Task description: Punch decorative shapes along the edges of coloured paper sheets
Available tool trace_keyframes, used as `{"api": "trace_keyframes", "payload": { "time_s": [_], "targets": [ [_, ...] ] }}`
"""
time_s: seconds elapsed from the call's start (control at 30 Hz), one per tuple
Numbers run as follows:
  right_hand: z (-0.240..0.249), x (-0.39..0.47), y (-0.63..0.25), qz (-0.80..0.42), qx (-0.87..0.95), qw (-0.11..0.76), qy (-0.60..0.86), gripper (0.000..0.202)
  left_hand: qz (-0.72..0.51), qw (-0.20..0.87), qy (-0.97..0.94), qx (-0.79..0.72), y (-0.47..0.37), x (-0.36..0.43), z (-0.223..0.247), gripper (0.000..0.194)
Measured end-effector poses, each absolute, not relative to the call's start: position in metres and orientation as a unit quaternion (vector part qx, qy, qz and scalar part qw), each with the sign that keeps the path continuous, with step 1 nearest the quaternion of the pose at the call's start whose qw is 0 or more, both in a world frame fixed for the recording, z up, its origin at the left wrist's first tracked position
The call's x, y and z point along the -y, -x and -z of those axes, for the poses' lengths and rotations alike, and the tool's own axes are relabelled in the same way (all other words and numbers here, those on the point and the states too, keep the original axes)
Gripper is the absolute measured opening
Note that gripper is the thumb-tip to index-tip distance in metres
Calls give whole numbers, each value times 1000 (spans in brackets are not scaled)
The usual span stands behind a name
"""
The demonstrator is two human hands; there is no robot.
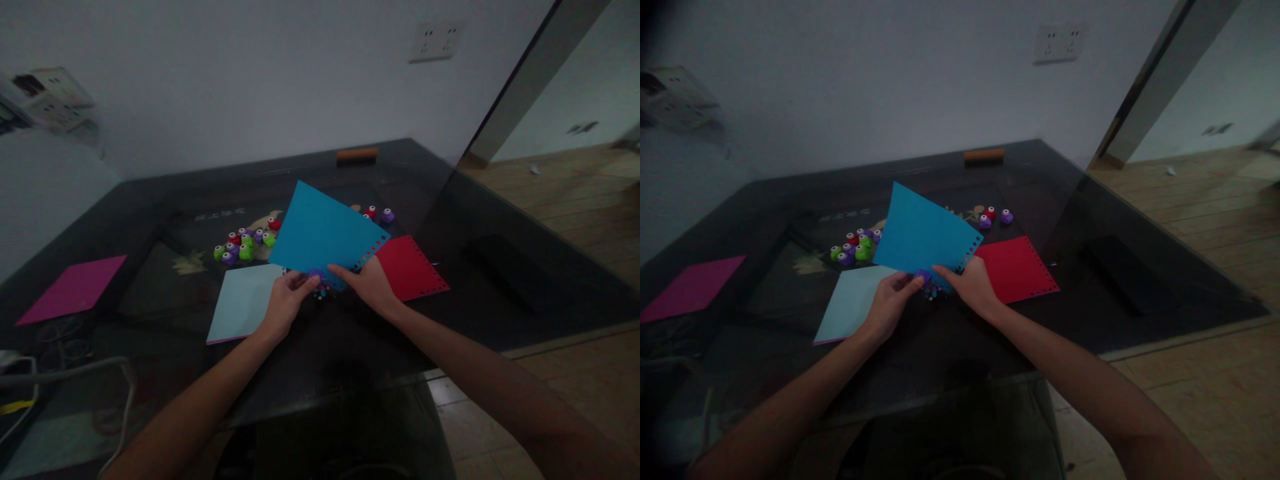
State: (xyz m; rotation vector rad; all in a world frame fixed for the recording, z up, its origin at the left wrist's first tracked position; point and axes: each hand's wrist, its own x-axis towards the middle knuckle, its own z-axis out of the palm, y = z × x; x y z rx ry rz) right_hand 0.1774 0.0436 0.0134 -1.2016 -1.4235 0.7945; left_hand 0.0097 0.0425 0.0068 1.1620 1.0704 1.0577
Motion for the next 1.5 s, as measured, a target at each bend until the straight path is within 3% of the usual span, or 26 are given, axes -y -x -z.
{"api": "trace_keyframes", "payload": {
  "time_s": [0.8,1.27,1.5],
  "targets": [
    [-3,-51,-180,-363,572,526,514,29,-425,608,-497,-451,-6,-49,3,26],
    [-7,-51,-181,-376,561,530,512,18,-394,597,-522,-464,-3,-47,-6,23],
    [-7,-52,-183,-362,537,546,531,23,-380,560,-543,-498,-1,-49,-11,33]
  ]
}}
